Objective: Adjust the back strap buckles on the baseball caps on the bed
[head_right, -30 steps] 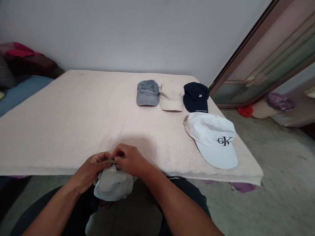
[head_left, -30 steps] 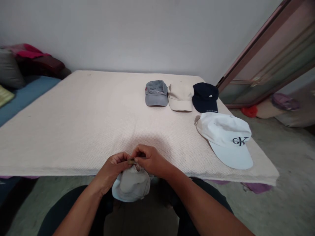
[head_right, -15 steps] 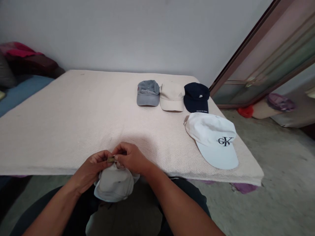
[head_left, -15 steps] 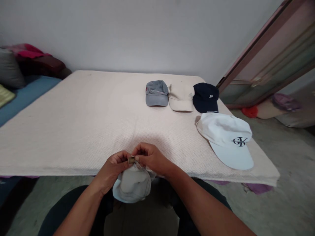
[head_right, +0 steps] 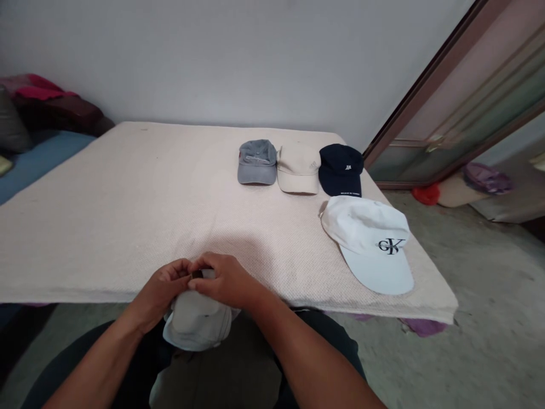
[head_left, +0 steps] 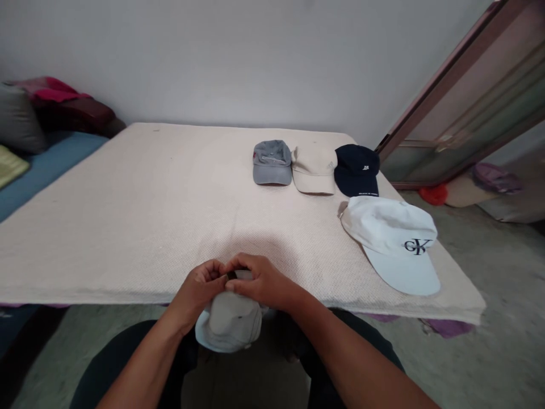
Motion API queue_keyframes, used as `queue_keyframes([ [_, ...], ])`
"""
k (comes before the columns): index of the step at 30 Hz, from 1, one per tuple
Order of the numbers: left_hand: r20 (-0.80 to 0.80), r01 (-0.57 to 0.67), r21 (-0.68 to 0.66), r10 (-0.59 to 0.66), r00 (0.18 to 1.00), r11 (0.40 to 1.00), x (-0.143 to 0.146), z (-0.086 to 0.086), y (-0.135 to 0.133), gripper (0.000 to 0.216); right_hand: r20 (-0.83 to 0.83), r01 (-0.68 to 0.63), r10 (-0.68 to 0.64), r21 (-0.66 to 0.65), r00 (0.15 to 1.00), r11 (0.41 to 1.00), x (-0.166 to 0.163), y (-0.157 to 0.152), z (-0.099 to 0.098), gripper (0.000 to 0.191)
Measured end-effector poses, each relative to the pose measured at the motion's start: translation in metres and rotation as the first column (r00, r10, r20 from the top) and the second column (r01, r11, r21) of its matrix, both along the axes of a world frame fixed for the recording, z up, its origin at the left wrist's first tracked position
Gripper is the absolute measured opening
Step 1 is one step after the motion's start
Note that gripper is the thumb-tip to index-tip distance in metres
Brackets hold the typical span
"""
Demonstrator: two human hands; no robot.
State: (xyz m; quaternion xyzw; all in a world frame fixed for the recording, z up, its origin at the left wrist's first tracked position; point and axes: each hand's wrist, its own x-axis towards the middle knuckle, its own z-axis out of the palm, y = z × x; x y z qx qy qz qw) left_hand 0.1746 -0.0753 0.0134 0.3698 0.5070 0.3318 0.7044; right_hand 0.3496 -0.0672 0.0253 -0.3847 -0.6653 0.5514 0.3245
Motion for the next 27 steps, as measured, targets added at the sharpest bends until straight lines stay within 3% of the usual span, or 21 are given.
queue_keyframes([
  [5, -0.034, 0.009, 0.076, -0.006, 0.999, 0.997, 0.002, 0.002, -0.001, 0.025, 0.03, 0.061, -0.062, 0.036, 0.998, 0.997, 0.0, -0.001, 0.0, 0.016],
  [13, 0.01, 0.042, 0.081, -0.043, 0.999, 0.996, 0.005, 0.003, -0.002, 0.02, -0.166, 0.049, -0.091, -0.242, 0.982, 0.969, 0.009, 0.002, -0.01, 0.022],
  [27, 0.012, 0.056, 0.07, -0.057, 0.998, 0.996, 0.007, 0.01, -0.001, 0.014, -0.364, -0.081, -0.067, -0.377, 0.929, 0.923, 0.016, 0.005, -0.006, 0.017],
])
